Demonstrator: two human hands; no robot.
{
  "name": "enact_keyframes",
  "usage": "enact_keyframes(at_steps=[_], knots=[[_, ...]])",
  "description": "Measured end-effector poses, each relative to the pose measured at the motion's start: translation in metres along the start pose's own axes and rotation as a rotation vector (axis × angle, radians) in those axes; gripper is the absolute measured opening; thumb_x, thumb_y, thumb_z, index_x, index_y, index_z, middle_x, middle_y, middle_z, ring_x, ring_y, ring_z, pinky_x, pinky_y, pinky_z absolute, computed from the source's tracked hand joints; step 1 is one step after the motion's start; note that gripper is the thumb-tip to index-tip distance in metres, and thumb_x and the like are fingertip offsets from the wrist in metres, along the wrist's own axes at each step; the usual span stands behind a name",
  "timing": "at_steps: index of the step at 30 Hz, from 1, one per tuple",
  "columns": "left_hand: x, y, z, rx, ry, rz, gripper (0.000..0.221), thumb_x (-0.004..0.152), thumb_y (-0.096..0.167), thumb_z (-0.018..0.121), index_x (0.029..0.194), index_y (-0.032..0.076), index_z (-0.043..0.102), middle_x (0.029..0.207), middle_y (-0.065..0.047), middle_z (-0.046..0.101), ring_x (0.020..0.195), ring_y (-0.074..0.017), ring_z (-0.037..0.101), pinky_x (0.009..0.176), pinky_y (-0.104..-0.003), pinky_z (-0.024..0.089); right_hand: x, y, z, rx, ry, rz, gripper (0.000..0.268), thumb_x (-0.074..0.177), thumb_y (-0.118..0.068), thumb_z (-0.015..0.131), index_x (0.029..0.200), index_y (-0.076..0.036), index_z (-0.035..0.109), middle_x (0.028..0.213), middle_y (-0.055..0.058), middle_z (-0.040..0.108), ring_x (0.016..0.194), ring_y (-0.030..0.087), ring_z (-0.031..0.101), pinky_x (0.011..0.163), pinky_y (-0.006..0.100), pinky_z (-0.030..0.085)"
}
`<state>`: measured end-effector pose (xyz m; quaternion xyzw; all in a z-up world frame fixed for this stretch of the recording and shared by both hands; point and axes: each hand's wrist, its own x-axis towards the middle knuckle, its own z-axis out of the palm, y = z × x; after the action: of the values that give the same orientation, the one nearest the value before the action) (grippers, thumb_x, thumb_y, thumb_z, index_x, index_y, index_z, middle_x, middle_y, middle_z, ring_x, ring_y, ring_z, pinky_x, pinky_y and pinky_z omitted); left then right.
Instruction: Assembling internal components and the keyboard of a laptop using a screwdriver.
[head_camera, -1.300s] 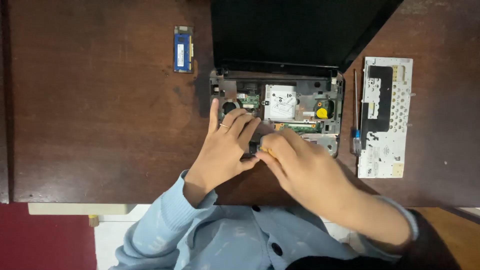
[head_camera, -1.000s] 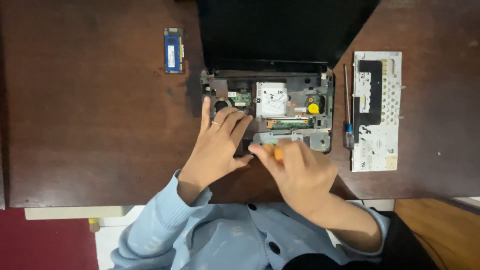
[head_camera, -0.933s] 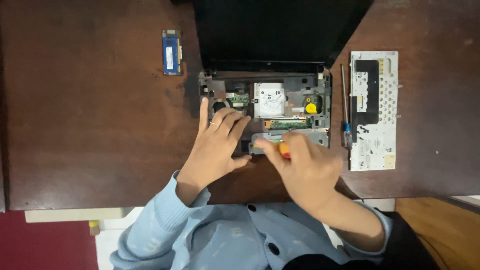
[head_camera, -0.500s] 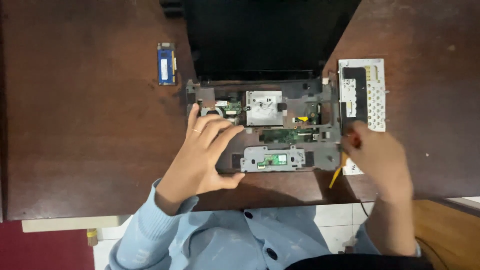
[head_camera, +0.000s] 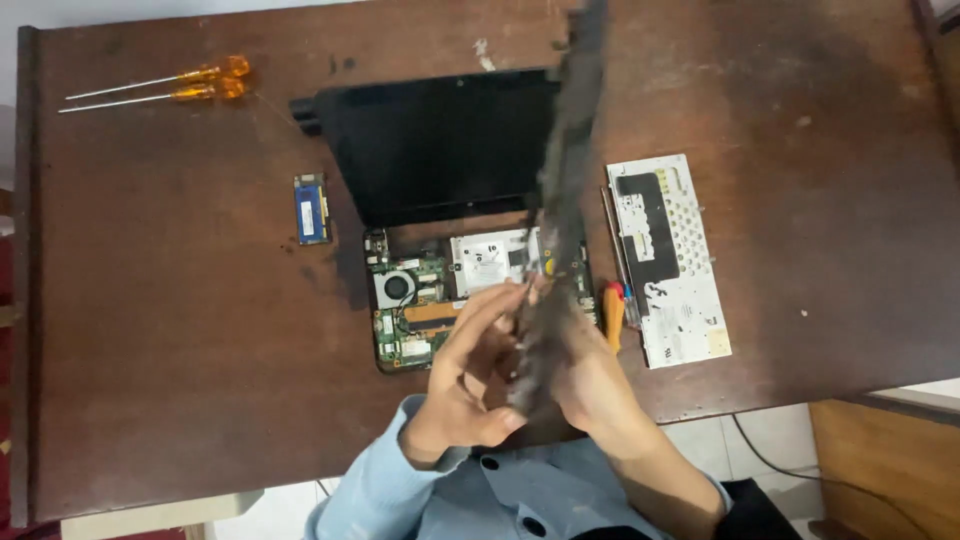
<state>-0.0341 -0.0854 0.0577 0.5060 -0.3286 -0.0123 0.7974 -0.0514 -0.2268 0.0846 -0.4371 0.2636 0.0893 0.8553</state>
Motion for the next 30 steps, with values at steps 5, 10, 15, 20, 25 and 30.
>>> enact_keyframes(at_steps=[5,10,15,20,25,30], knots=[[-0.025,0.03,-0.012,0.049,-0.079,-0.133,0.073,0.107,0.047,0.06,0.16,0.005,0.032,0.169,-0.017,0.03,0.163,-0.036,0.022,0.138,-0.056,0.015,0.013,0.006,-0.017,0.066,0.244,-0.165,0.047,0.099,-0.011,0.054,0.146,-0.011,0.056,0.112,0.011,0.067,0.102,0.024,0.063,0.09,0.037,0.05],[-0.09,0.015,-0.04,-0.557,0.482,-0.392,0.015,0.099,0.02,0.068,0.093,0.015,0.08,0.101,-0.008,0.078,0.118,-0.0367,0.064,0.111,-0.087,0.03,0.026,0.011,-0.04,-0.244,0.22,-0.384,0.047,0.103,-0.017,0.051,0.149,-0.005,0.056,0.13,0.007,0.069,0.095,0.014,0.062,0.081,0.026,0.05],[-0.07,0.024,-0.035,-0.534,0.743,-0.733,0.043,0.1,0.016,0.059,0.058,0.015,0.069,0.063,-0.007,0.07,0.105,-0.04,0.073,0.113,-0.076,0.045,0.036,0.011,-0.047,-0.772,0.301,-0.572,0.043,0.105,-0.021,0.047,0.143,-0.002,0.057,0.138,0.013,0.066,0.128,0.024,0.063,0.107,0.035,0.051],[-0.089,0.023,-0.046,-0.609,0.488,-0.775,0.026,0.106,0.011,0.046,0.11,0.007,0.072,0.136,-0.038,0.062,0.134,-0.0526,0.056,0.118,-0.061,0.04,0.058,0.014,-0.068,-0.975,0.356,-0.632,0.037,0.105,-0.011,0.048,0.136,0.003,0.062,0.131,0.017,0.069,0.121,0.029,0.065,0.103,0.038,0.05],[-0.071,0.041,-0.05,-0.198,0.388,-1.281,0.059,0.095,0.026,0.054,0.148,0.0,0.055,0.133,-0.024,0.075,0.126,-0.0379,0.073,0.108,-0.044,0.058,0.068,0.022,-0.08,-1.158,0.442,-0.571,0.039,0.106,-0.009,0.05,0.141,0.005,0.06,0.109,0.017,0.064,0.101,0.03,0.063,0.088,0.04,0.054],[-0.049,0.044,-0.054,0.702,0.269,-0.73,0.029,0.096,0.024,0.06,0.119,0.011,0.071,0.106,-0.01,0.083,0.092,-0.0177,0.085,0.079,-0.026,0.065,0.061,0.022,-0.08,-1.294,0.475,-0.783,0.037,0.104,-0.004,0.059,0.139,0.007,0.059,0.12,0.021,0.056,0.094,0.031,0.066,0.085,0.04,0.056]])
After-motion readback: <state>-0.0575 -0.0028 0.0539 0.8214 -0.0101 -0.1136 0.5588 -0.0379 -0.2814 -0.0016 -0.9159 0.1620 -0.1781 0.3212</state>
